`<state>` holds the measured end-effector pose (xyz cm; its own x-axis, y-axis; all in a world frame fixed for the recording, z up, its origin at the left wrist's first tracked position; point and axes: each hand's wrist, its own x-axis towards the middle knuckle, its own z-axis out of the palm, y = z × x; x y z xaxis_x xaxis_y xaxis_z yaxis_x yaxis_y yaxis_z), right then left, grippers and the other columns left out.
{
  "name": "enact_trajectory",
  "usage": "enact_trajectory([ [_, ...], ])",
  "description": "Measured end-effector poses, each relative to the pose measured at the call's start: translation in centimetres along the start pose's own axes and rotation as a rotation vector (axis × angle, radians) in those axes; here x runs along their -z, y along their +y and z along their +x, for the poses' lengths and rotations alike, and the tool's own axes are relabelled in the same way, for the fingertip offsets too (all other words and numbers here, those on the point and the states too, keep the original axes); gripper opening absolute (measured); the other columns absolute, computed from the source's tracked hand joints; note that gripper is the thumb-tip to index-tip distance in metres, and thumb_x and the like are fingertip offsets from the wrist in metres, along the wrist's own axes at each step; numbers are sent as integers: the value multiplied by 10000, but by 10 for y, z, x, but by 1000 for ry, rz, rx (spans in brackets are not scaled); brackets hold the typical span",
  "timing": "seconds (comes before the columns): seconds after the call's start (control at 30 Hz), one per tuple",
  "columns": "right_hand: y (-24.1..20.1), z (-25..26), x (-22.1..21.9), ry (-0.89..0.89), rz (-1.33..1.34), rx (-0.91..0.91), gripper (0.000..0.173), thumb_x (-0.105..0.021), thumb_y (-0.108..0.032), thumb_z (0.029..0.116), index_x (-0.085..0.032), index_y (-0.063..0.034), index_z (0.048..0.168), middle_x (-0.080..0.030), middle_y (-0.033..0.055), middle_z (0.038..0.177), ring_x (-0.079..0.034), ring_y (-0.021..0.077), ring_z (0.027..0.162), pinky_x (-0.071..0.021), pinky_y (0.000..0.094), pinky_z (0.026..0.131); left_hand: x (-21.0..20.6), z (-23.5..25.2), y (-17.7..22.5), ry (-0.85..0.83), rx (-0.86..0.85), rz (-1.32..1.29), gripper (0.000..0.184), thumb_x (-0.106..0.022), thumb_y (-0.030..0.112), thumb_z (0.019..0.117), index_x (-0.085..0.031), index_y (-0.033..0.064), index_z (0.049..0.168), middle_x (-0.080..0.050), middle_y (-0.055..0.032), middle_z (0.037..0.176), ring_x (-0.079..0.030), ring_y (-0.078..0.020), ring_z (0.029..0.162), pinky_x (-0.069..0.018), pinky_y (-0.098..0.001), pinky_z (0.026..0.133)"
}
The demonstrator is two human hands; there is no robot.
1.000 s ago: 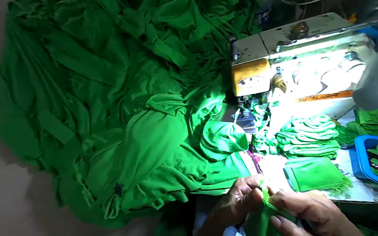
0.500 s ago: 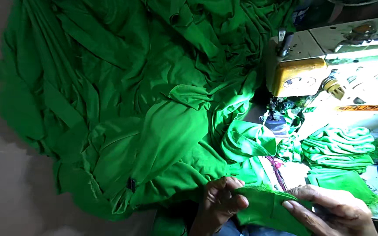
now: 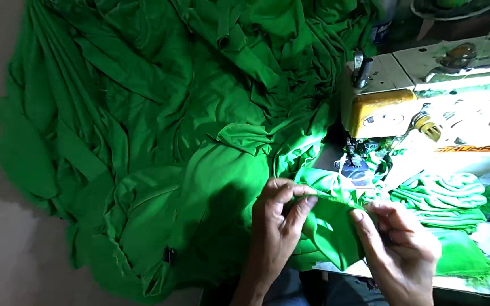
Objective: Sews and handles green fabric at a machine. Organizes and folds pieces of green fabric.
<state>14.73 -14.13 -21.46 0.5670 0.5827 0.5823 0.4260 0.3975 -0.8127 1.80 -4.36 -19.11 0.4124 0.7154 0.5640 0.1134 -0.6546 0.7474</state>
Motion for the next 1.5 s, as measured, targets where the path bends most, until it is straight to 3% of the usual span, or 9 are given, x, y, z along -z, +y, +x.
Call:
enact_trajectory([
  [0.1, 12, 10, -8, -19, 24, -121, 139, -562, -89, 988, -594, 4, 1086, -529, -134, 647, -483, -108, 558, -431, 70, 546, -4, 29, -3, -79, 50, 219, 92, -706, 148, 925, -757, 71, 928, -683, -49, 1024, -637, -59, 952, -522, -189, 787],
  [0.2, 29, 15, -13, -24, -56, -195, 291, -581, -123, 984, -600, 46, 1220, -583, -75, 675, -504, -90, 552, -448, 87, 550, -14, 40, -4, -156, 156, 344, 96, -745, 115, 905, -745, 20, 888, -676, -119, 876, -651, -226, 862, -527, -388, 775],
  [0.4, 31, 16, -12, -58, -78, -232, 306, -568, -121, 985, -595, 50, 1238, -644, -23, 787, -544, -67, 562, -476, 100, 527, -20, 31, -14, 45, -57, 295, 76, -819, 57, 767, -760, 30, 807, -717, -74, 836, -663, -83, 790, -524, -207, 708],
  [0.67, 28, 17, -4, -60, -95, -223, 134, -597, -150, 977, -652, -29, 994, -632, -69, 717, -600, -56, 572, -534, 127, 515, -24, 27, -14, 188, -357, 255, 151, -764, 24, 795, -647, -40, 867, -666, -88, 810, -610, 2, 790, -471, -81, 728],
  [0.73, 30, 12, 2, -54, -174, -223, 178, -602, -217, 979, -661, -66, 908, -618, -91, 686, -578, -75, 563, -500, 116, 498, -29, 33, -4, 185, -299, 247, 187, -756, 14, 793, -666, -124, 881, -653, -134, 759, -572, -16, 698, -458, -112, 677],
  [0.87, 36, -3, 20, -61, -163, -232, 252, -604, -232, 971, -649, -75, 779, -537, -114, 603, -468, -122, 523, -387, 69, 477, -36, 50, -10, -103, -146, 156, 319, -765, 17, 838, -624, -21, 1122, -706, -80, 961, -659, -45, 796, -546, -168, 711],
  [1.2, 38, 7, 28, 2, 156, -396, 227, -583, -109, 951, -588, -216, 750, -504, -206, 550, -447, -113, 463, -371, 76, 433, -61, 99, -1, -440, 340, 224, 205, -772, 64, 844, -586, 94, 924, -557, -27, 676, -491, -122, 499, -405, -292, 453],
  [1.4, 48, 23, 22, 14, 2, -263, 249, -606, -184, 973, -571, -186, 726, -467, -191, 561, -415, -120, 473, -352, 76, 439, -66, 108, -28, -355, 207, 245, 264, -805, 89, 831, -623, 83, 1023, -711, -81, 879, -692, -221, 781, -548, -448, 644],
  [1.5, 45, 30, 24, -11, -207, -204, 275, -603, -213, 963, -591, -113, 708, -432, -148, 585, -391, -115, 521, -329, 83, 496, -58, 109, -35, -342, 171, 81, 286, -774, 48, 848, -573, 48, 1051, -688, -98, 918, -679, -195, 806, -566, -393, 688],
])
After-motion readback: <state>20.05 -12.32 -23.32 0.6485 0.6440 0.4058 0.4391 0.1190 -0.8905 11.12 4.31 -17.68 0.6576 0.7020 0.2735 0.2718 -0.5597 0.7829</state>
